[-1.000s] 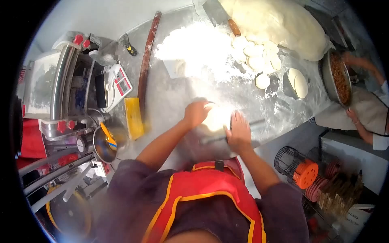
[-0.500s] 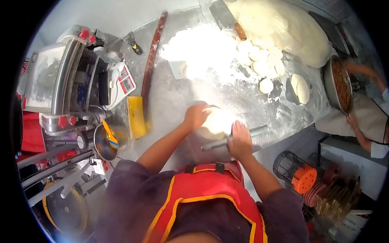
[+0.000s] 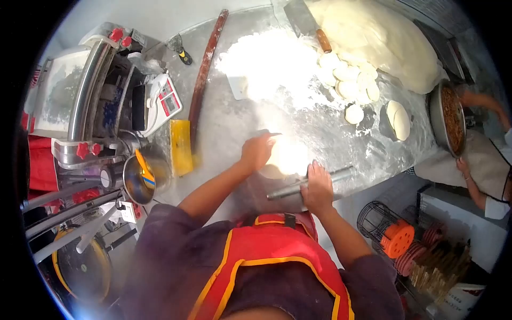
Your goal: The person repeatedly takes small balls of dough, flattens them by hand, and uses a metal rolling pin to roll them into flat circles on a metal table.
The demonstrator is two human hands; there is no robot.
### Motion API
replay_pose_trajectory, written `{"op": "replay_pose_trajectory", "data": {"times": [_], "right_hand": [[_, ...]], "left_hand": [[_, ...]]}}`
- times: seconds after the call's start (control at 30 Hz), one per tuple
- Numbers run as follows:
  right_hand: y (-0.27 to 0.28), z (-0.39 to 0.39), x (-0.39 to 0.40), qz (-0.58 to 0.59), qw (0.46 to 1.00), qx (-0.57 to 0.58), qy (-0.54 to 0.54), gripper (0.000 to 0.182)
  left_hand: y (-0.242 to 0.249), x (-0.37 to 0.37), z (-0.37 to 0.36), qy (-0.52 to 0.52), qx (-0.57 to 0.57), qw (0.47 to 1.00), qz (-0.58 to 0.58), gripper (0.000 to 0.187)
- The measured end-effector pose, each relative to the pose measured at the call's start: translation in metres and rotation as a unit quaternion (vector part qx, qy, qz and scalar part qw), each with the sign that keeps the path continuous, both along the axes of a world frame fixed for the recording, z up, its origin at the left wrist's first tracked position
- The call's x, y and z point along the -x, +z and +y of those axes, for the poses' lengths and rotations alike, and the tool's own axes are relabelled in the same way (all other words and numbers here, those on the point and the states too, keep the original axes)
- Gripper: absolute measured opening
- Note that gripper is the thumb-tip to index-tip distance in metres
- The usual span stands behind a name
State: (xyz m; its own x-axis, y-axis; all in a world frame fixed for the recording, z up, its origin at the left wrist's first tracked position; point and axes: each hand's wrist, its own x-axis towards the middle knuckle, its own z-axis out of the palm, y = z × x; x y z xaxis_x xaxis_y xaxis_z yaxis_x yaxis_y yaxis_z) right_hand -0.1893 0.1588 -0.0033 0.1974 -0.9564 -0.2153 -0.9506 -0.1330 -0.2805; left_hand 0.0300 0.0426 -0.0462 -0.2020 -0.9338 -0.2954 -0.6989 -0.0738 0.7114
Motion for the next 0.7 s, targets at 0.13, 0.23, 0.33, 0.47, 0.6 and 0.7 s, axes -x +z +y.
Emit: {"op": "replay_pose_trajectory", "data": {"times": [0.13,0.23,0.33,0.47,0.6,0.7], "right_hand": [[-0.036,-0.056,-0.015,-0.017,0.981,0.193,0.001,0.054],[-0.040,-0.128,-0.034,-0.011,0.980,0.191,-0.057,0.055],[-0.026,-0.133,-0.039,-0.042,0.981,0.190,-0.025,0.060],[-0.017,-0.009,-0.002,-0.008,0.994,0.107,0.019,0.059],[-0.018,-0.031,-0.005,-0.026,0.992,0.127,0.007,0.062],[-0.020,-0.118,-0.035,-0.040,0.985,0.154,-0.073,0.063]], "left_hand": [[-0.028,0.001,0.006,-0.094,0.026,0.994,0.052,0.038],[0.018,0.032,-0.014,-0.089,-0.032,0.995,-0.016,0.035],[0.021,0.036,-0.029,-0.137,-0.058,0.988,-0.051,0.033],[-0.020,0.004,-0.005,0.045,0.023,0.999,0.003,0.036],[-0.006,-0.008,0.002,-0.026,-0.077,0.996,0.037,0.038],[0.025,0.018,-0.011,-0.096,-0.069,0.990,-0.075,0.040]]}}
